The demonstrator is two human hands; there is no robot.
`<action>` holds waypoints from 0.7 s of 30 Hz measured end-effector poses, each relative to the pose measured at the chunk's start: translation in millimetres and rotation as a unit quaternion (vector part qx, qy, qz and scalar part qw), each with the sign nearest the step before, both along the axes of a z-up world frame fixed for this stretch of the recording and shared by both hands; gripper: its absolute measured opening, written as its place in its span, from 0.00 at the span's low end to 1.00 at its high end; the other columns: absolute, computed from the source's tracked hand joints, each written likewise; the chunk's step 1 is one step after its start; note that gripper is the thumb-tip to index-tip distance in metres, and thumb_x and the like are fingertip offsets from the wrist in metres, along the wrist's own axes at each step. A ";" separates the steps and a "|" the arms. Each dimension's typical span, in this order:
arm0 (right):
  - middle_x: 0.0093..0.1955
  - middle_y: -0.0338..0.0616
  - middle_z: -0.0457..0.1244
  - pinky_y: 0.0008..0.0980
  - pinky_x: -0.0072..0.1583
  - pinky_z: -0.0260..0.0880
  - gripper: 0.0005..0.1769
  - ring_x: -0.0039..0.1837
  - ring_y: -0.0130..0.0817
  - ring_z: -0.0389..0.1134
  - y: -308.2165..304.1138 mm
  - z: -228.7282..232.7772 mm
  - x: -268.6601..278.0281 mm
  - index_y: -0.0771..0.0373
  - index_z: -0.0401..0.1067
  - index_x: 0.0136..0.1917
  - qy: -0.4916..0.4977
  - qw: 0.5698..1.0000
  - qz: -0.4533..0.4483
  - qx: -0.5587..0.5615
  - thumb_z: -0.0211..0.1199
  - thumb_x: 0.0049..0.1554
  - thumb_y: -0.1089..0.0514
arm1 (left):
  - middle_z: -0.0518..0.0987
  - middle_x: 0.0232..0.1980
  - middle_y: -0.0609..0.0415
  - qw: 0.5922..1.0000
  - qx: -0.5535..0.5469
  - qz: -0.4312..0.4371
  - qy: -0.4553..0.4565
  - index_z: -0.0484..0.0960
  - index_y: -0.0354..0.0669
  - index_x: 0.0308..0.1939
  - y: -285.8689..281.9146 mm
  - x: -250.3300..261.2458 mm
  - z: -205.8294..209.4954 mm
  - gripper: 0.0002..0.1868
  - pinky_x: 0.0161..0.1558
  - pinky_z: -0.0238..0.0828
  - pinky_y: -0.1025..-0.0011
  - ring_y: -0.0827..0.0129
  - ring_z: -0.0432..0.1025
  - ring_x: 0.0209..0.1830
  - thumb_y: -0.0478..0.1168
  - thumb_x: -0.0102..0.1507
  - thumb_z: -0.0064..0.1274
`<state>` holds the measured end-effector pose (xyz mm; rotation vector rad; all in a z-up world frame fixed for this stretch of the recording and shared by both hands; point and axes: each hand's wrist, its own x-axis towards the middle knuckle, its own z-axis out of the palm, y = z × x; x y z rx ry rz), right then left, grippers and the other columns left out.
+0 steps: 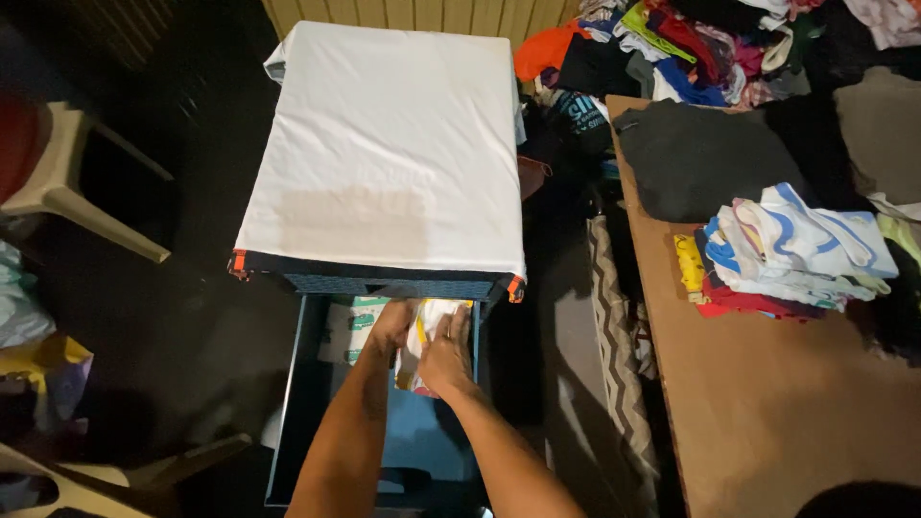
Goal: Transfer folded clothes from a table into the drawers of a plastic storage unit.
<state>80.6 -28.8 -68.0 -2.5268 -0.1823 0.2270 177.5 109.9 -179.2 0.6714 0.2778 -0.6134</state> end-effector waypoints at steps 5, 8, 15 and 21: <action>0.82 0.76 0.27 0.51 0.80 0.33 0.45 0.83 0.70 0.28 -0.8 1.8 -5.5 0.84 0.40 0.76 0.026 1.000 0.002 0.008 0.59 0.59 0.57 | 0.82 0.51 0.49 0.944 0.231 0.155 -0.178 0.81 0.31 0.52 -14.5 -19.8 32.9 0.18 0.51 0.72 0.65 0.62 0.75 0.49 0.27 0.57 0.60; 0.82 0.75 0.28 0.51 0.80 0.34 0.45 0.84 0.69 0.29 0.7 7.5 -5.2 0.83 0.40 0.77 0.024 1.000 0.005 0.005 0.60 0.58 0.58 | 0.81 0.51 0.52 0.903 0.297 0.212 -0.227 0.79 0.32 0.52 -19.3 -25.5 37.7 0.21 0.52 0.71 0.68 0.65 0.75 0.50 0.25 0.54 0.62; 0.82 0.76 0.31 0.51 0.79 0.38 0.46 0.83 0.70 0.33 3.3 16.5 -0.1 0.83 0.42 0.75 -0.029 0.999 -0.015 0.010 0.62 0.56 0.58 | 0.83 0.52 0.52 0.932 0.226 0.230 -0.164 0.80 0.33 0.53 -18.4 -14.2 16.1 0.20 0.52 0.73 0.69 0.66 0.76 0.50 0.27 0.56 0.62; 0.81 0.77 0.32 0.52 0.80 0.34 0.45 0.83 0.70 0.32 6.4 22.4 -8.7 0.84 0.43 0.75 -0.068 0.997 -0.012 0.018 0.61 0.55 0.59 | 0.78 0.52 0.38 0.793 0.475 0.129 -0.358 0.78 0.33 0.52 11.1 15.9 -60.1 0.18 0.52 0.68 0.56 0.47 0.72 0.52 0.32 0.57 0.55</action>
